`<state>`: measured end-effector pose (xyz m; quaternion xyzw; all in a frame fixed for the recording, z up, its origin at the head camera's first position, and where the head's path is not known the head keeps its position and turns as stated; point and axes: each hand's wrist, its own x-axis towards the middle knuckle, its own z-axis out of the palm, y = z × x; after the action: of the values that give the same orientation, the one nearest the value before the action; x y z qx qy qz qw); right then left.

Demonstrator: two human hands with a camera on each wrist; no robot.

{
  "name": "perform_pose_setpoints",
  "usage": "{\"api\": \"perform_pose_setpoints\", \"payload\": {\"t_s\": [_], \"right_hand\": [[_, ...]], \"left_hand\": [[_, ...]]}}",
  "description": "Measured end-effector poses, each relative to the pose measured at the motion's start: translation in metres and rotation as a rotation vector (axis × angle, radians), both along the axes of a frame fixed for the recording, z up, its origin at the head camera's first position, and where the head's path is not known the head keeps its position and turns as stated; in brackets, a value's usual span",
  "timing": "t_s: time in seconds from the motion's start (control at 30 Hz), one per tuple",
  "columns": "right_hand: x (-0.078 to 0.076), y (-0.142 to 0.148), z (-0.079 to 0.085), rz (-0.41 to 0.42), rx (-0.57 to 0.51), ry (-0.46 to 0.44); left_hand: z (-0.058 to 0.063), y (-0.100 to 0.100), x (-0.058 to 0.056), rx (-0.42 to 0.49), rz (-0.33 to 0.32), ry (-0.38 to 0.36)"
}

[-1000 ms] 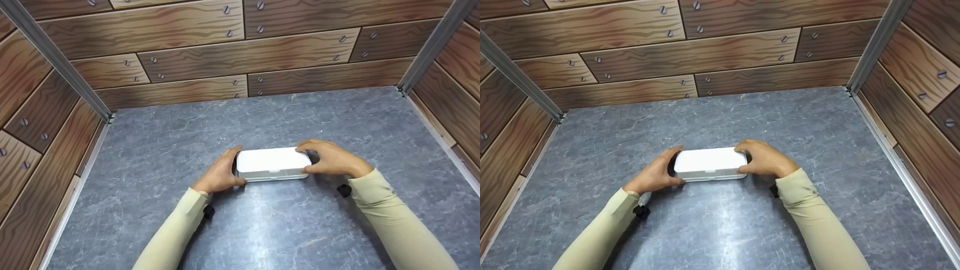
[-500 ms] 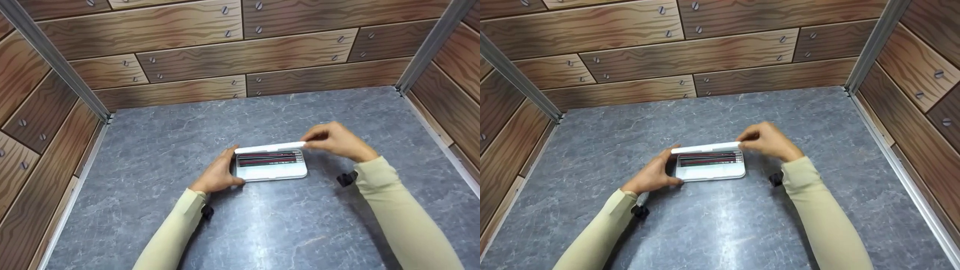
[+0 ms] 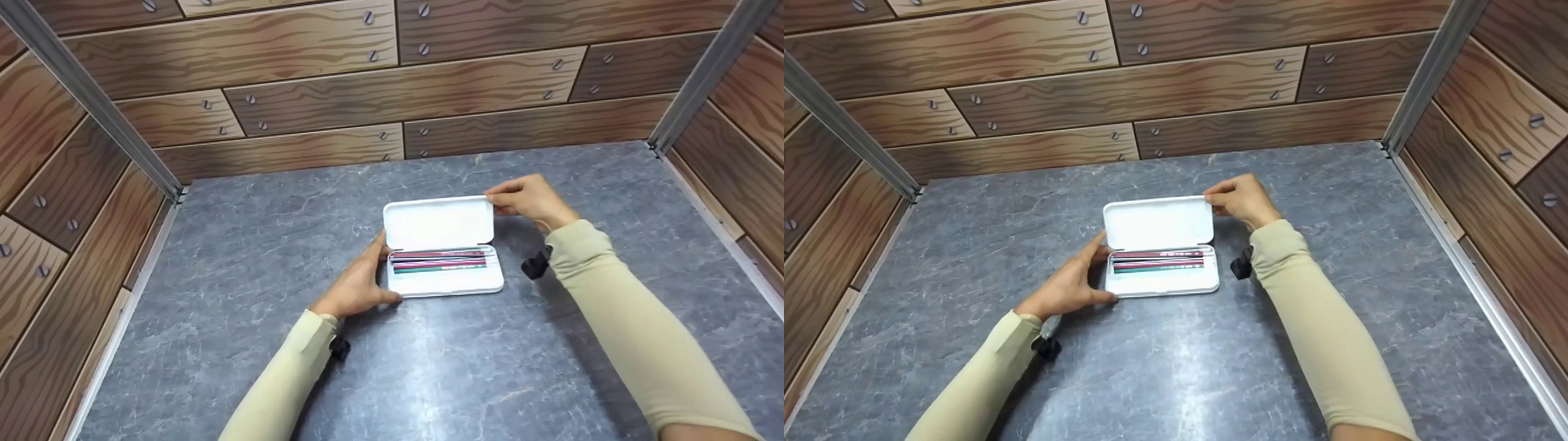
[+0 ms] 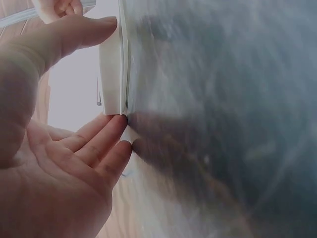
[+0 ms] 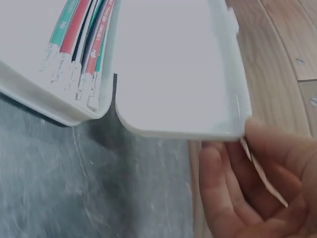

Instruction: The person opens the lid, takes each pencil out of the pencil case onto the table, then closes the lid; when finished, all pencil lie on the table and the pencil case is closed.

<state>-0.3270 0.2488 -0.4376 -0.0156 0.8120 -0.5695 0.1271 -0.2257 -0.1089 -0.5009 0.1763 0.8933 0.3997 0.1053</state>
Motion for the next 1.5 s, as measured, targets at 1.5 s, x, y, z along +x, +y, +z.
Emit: {"api": "perform_pose_setpoints", "payload": {"t_s": [1.5], "right_hand": [[0.066,-0.058,-0.033,0.449,0.669,0.603]], "left_hand": [[0.002,-0.005,0.0,-0.046,-0.041,0.05]]}}
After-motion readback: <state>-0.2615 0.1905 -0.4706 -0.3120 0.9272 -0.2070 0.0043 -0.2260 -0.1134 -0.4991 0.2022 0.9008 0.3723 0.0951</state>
